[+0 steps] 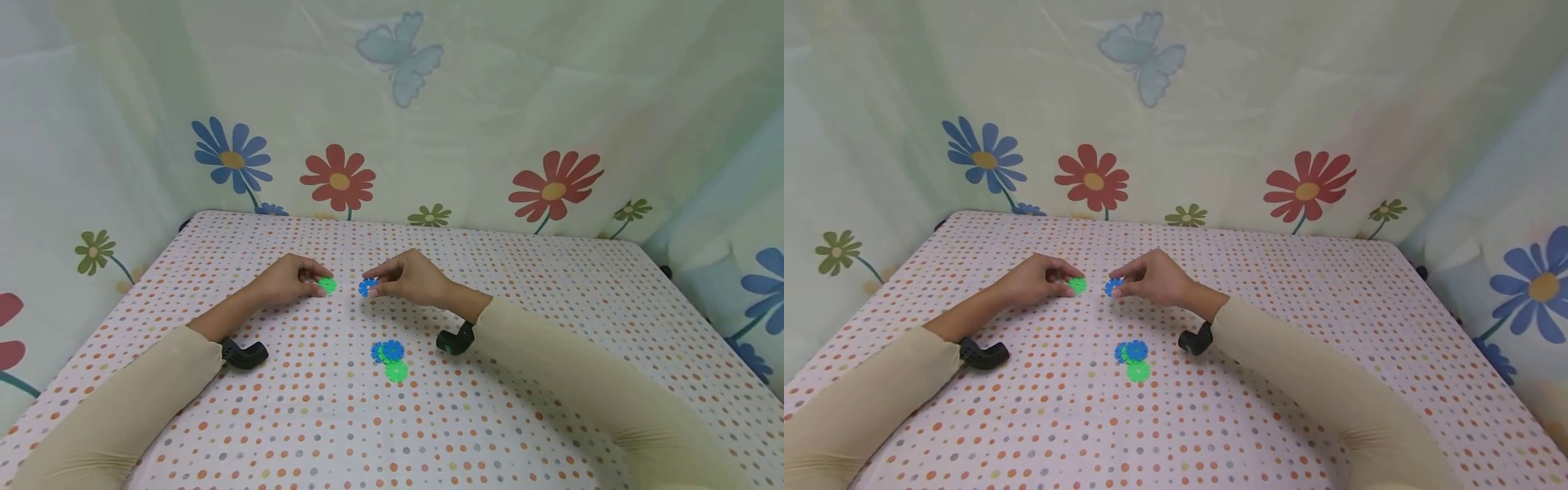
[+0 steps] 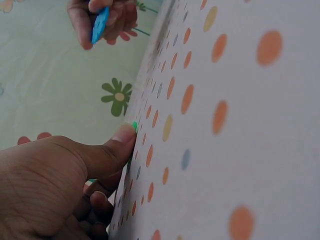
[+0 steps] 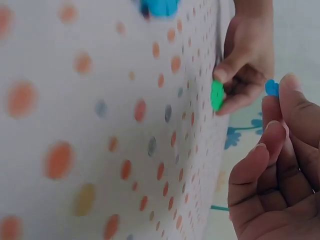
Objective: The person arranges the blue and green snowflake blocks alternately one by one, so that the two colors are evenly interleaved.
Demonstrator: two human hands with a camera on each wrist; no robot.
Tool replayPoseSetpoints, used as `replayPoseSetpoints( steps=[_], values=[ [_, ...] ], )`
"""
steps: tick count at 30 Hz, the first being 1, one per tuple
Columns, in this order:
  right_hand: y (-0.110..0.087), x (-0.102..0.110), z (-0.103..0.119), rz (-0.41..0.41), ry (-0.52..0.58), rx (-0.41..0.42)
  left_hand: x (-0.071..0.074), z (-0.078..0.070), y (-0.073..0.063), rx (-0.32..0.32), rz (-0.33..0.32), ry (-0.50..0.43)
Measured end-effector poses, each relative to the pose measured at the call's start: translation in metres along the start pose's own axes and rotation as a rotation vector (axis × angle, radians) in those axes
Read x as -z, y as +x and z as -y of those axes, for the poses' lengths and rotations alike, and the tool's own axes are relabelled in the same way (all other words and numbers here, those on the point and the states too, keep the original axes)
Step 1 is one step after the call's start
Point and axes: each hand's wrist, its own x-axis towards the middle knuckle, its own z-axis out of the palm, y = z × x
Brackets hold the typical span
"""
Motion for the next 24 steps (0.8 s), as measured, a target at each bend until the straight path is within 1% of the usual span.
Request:
replayPoseSetpoints(
  steps=[2,6,10,16,21,24],
  values=[
    [0.012,-0.002,-0.003,0.014,0.011,-0.02,-0.001,0.001,0.0,-0.001,0.003,-0.002],
    [0.033,-0.007,-0.01,0.069,0.016,-0.014,-0.002,0.002,0.001,-0.001,0.005,-0.005],
    [0.048,-0.014,-0.016,0.118,-0.021,-0.018,-0.001,0.001,0.002,0.0,-0.001,-0.015],
    [0.057,-0.018,-0.011,0.138,-0.106,-0.061,0.0,0.0,0.004,0.011,-0.009,0.003],
    [0.058,-0.018,-0.007,0.187,-0.145,-0.063,0.001,-0.001,0.004,0.022,-0.01,0.005],
    [0.058,-0.017,-0.005,0.224,-0.174,-0.048,0.001,-0.001,0.002,0.03,-0.004,-0.004]
  ],
)
